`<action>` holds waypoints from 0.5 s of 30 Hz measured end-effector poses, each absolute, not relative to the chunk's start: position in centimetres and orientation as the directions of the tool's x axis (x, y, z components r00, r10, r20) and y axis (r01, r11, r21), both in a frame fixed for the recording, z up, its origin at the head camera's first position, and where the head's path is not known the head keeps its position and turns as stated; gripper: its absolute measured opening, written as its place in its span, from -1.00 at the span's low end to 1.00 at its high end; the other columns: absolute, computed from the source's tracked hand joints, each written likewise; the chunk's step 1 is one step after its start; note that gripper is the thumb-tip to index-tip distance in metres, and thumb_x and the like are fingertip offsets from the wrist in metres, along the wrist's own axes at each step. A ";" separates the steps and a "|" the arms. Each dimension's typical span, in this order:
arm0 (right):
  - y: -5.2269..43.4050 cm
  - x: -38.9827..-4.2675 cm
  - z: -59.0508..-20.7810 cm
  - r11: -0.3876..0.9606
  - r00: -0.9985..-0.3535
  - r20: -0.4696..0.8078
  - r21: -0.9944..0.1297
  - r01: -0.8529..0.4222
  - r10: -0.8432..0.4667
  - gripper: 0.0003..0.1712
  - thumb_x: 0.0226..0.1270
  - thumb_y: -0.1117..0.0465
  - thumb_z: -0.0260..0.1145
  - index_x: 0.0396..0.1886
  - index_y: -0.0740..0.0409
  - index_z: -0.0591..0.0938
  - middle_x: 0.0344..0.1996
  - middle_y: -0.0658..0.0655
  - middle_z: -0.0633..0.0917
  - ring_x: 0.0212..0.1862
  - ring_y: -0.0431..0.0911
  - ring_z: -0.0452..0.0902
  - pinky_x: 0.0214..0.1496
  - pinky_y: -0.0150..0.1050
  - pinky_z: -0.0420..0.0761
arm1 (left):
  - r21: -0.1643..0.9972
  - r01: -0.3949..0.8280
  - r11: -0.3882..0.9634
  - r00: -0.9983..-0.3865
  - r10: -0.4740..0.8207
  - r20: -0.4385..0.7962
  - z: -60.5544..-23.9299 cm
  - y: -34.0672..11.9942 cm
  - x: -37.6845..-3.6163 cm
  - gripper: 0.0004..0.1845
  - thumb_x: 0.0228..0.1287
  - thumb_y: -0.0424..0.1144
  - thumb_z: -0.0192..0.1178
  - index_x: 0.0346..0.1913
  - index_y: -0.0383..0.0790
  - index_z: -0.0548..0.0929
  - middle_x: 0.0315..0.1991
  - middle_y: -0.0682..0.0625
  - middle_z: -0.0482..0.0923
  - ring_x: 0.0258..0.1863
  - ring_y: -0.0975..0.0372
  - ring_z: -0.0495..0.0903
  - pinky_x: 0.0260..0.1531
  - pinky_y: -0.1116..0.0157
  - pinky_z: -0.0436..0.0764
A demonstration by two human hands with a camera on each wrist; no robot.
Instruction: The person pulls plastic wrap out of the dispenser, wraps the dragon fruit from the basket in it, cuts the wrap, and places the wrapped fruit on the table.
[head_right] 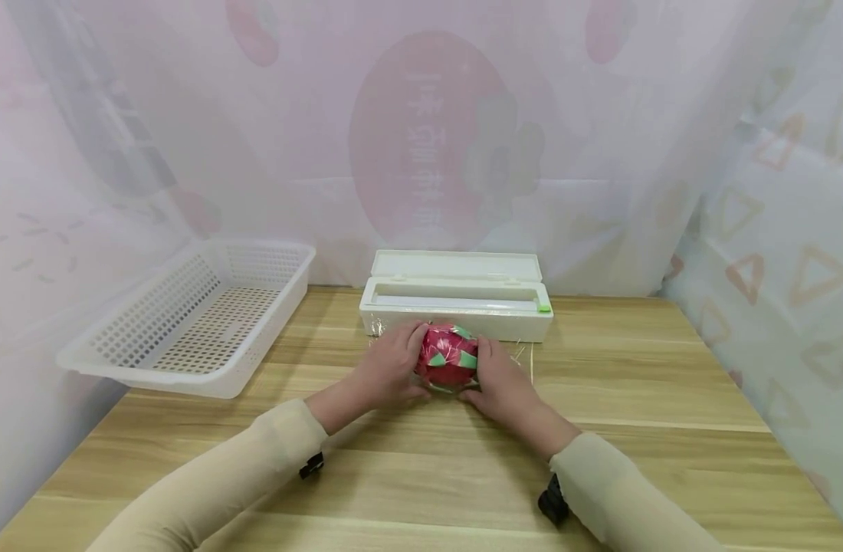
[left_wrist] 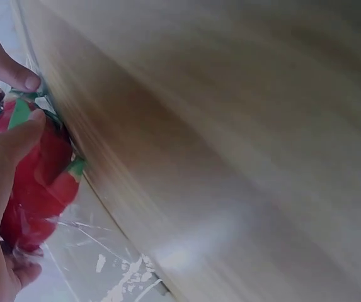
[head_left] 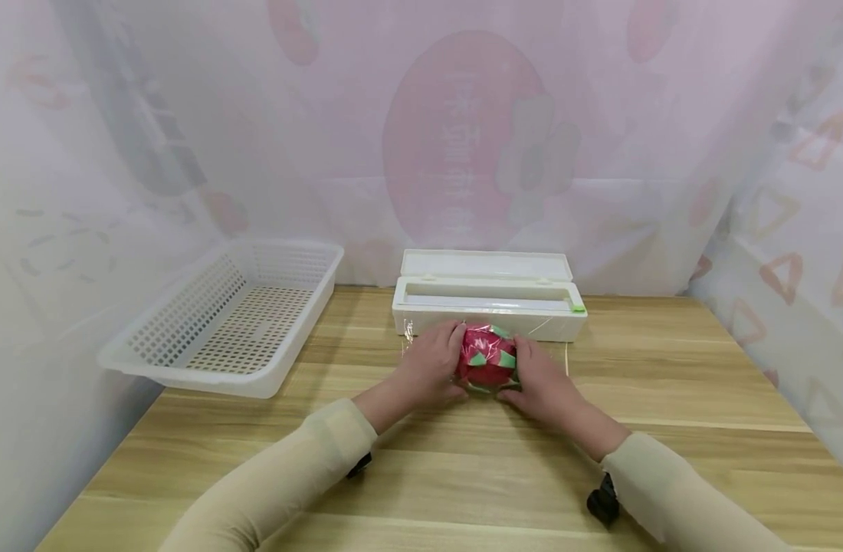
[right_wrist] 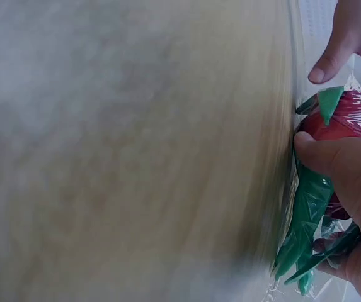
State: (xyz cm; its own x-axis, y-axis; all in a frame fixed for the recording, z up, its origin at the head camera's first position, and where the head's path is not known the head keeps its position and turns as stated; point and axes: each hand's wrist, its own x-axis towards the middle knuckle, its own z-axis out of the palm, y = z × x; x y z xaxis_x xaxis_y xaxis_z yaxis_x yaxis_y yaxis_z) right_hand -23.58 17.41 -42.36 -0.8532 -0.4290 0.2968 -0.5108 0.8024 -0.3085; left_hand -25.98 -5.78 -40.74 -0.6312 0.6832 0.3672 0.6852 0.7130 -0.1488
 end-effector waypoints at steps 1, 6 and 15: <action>17.3 -23.6 -42.3 0.805 -0.854 0.298 -0.304 -0.509 -0.427 0.11 0.00 0.06 0.60 0.34 0.53 0.16 0.16 0.40 0.41 0.18 0.19 0.38 0.23 0.07 0.43 | -0.168 0.673 0.720 -0.638 0.681 0.361 -40.7 -5.6 -26.0 0.22 -0.24 0.31 0.50 0.32 -0.50 0.22 0.18 -0.28 0.38 0.19 -0.01 0.38 0.28 0.12 0.33; 16.9 -23.8 -42.3 0.824 -0.863 0.295 -0.285 -0.490 -0.410 0.08 -0.03 0.11 0.61 0.30 0.56 0.18 0.10 0.43 0.44 0.13 0.21 0.43 0.19 0.07 0.46 | -0.259 0.614 0.746 -0.674 0.666 0.320 -40.3 -5.0 -25.8 0.23 -0.22 0.39 0.43 0.31 -0.51 0.25 0.15 -0.26 0.40 0.18 0.00 0.40 0.27 0.14 0.34; 16.7 -24.1 -42.2 0.849 -0.862 0.299 -0.221 -0.480 -0.409 0.02 -0.05 0.13 0.60 0.24 0.56 0.23 -0.01 0.42 0.52 0.04 0.18 0.53 0.10 0.02 0.55 | -0.342 0.558 0.756 -0.699 0.650 0.297 -40.1 -4.4 -25.7 0.12 -0.11 0.31 0.41 0.29 -0.51 0.26 0.08 -0.24 0.42 0.09 0.02 0.44 0.20 0.15 0.42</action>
